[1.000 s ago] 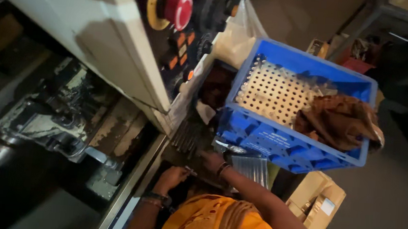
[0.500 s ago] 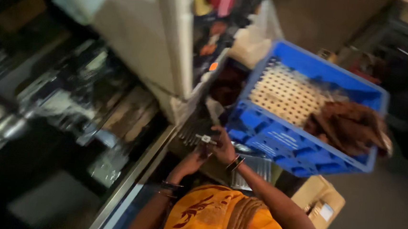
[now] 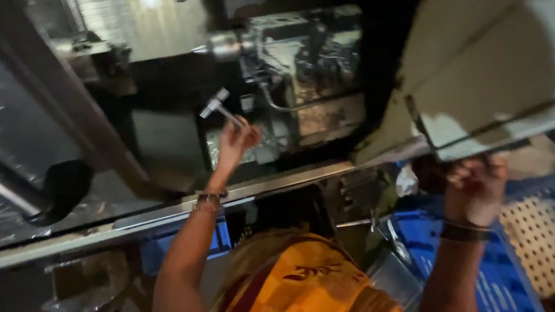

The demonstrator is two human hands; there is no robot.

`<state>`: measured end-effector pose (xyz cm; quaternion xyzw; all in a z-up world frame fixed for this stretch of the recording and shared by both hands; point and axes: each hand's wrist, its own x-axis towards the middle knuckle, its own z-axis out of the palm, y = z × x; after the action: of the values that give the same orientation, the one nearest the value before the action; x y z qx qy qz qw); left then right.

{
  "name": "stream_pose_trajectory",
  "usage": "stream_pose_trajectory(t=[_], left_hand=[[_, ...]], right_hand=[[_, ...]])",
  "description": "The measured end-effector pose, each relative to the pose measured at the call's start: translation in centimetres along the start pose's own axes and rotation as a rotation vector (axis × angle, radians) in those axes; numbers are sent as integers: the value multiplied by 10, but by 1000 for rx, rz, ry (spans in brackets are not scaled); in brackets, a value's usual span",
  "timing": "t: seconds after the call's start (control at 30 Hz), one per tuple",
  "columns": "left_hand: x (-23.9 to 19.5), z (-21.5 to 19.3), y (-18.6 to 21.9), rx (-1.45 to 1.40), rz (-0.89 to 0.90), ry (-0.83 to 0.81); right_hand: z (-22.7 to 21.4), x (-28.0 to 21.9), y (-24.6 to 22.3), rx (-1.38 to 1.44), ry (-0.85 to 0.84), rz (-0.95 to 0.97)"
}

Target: The person picks up metal rods from a blue crate, places them into a plastic bag, and then into a cardboard box. They also open a machine door to insert a metal rod into a lathe-like machine and then close the door.

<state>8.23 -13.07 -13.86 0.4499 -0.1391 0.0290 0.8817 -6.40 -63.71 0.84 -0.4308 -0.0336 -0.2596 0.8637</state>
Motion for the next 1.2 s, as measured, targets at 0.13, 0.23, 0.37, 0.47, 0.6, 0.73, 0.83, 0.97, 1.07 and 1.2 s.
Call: stream_pose_trajectory(t=[0.13, 0.23, 0.37, 0.47, 0.6, 0.73, 0.83, 0.97, 1.07, 1.2], left_hand=[[60, -72, 20, 29, 132, 280], [97, -108, 23, 22, 156, 451], [147, -137, 23, -31, 161, 614], [166, -149, 21, -67, 224, 649], [173, -152, 19, -37, 217, 679], [174, -152, 20, -35, 228, 708], [182, -156, 19, -54, 239, 722], [206, -157, 9, -283, 253, 773], [221, -153, 1, -350, 265, 775], [236, -147, 2, -310, 284, 786]], right_hand=[[-2, 12, -15, -1, 17, 61], [6, 11, -26, 24, -9, 108], [26, 2, -33, -129, 57, 50], [39, 1, -30, -157, 106, 30], [42, 7, -30, -56, 28, 65], [39, 6, -28, -39, 11, 61], [39, 2, -26, -29, 104, 46], [33, 2, -27, -7, 55, 59], [19, 8, -29, 1, 10, 88], [3, 17, -25, 19, -12, 98]])
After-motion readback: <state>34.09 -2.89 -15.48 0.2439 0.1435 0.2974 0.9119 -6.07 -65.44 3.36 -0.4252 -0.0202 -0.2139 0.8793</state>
